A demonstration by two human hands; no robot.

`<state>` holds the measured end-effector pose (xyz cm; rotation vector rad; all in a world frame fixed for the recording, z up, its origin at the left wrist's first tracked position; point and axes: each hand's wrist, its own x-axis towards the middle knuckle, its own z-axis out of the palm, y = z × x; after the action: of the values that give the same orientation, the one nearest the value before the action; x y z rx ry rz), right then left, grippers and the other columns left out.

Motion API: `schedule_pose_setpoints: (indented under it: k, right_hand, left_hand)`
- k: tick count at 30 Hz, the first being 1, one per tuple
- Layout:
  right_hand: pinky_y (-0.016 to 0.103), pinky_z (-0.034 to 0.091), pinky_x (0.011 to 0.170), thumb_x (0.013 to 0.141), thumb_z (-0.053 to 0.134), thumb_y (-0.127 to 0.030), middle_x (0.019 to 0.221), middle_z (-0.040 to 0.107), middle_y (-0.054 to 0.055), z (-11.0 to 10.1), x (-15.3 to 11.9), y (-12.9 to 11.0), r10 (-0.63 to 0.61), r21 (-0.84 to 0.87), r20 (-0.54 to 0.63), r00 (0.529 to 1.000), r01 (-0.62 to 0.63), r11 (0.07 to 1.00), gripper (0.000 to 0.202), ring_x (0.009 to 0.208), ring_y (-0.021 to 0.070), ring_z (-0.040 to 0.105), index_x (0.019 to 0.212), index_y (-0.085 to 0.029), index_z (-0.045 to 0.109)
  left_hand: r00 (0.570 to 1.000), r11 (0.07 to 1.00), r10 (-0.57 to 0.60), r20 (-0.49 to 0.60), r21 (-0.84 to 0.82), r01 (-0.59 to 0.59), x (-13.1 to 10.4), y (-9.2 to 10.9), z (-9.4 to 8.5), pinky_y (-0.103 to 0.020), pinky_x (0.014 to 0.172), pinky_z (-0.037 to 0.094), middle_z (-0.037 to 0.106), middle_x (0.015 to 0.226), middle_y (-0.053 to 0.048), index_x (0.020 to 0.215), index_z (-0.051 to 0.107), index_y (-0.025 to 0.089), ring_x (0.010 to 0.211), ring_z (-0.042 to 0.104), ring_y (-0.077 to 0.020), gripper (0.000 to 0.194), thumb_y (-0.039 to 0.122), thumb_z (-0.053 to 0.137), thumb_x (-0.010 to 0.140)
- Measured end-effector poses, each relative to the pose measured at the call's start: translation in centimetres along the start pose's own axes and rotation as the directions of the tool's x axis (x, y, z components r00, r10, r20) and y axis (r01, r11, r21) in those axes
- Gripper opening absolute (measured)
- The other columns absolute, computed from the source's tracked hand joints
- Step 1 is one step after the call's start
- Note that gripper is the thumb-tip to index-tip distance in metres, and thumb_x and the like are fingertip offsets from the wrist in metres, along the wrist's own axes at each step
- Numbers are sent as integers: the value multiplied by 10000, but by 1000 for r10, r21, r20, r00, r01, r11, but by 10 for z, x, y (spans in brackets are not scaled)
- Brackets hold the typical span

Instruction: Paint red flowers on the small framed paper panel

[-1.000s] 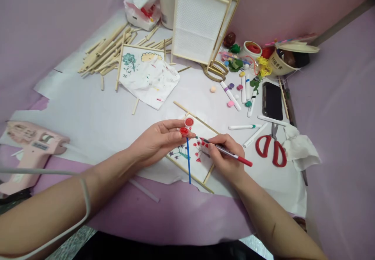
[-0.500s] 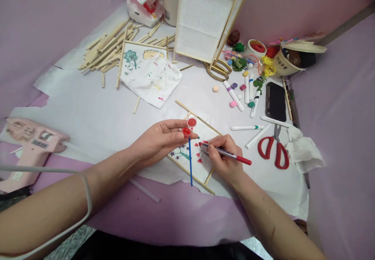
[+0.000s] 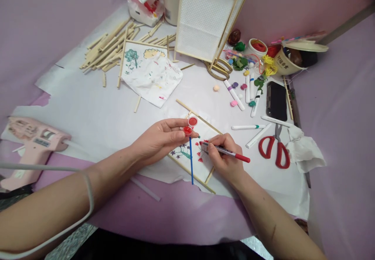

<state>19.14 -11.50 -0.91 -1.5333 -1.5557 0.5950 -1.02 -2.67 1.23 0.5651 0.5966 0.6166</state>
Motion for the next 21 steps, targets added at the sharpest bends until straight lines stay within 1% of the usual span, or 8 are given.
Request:
schedule_pose_setpoints:
  k: [5,10,17,21]
  right_hand:
    - [298,467,579,865,586,-251,724,651,6,0,0,0,6,-6,15,1000,-6,1000,140,634,151,605,777,-235,479]
    - [306,468,587,865,582,-247,711,650,-1,0,0,-1,12,-6,29,1000,-12,1000,150,633,153,605,768,-239,468]
    - [316,476,594,856,572,-242,691,649,-3,-1,0,-1,23,15,40,999,-24,1000,153,636,161,614,758,-244,454]
    - [316,476,593,848,572,-233,693,651,-4,-1,0,0,28,13,38,999,-28,1000,154,631,161,613,754,-244,451]
  left_hand:
    - [1000,1000,5,5,10,-5,0,0,0,-350,1020,438,757,859,-42,979,755,191,905,706,-171,257,183,813,728]
    - [1000,1000,1,14,15,-1,1,0,0,-351,1031,433,759,860,-52,983,758,196,918,704,-172,263,202,818,727]
    - [1000,1000,3,-2,18,-3,0,0,0,-384,1045,423,755,859,-52,976,760,193,933,703,-194,283,221,836,704]
    - [1000,1000,0,5,20,0,0,0,0,-365,1041,429,759,848,-49,978,762,202,930,704,-186,288,233,840,702]
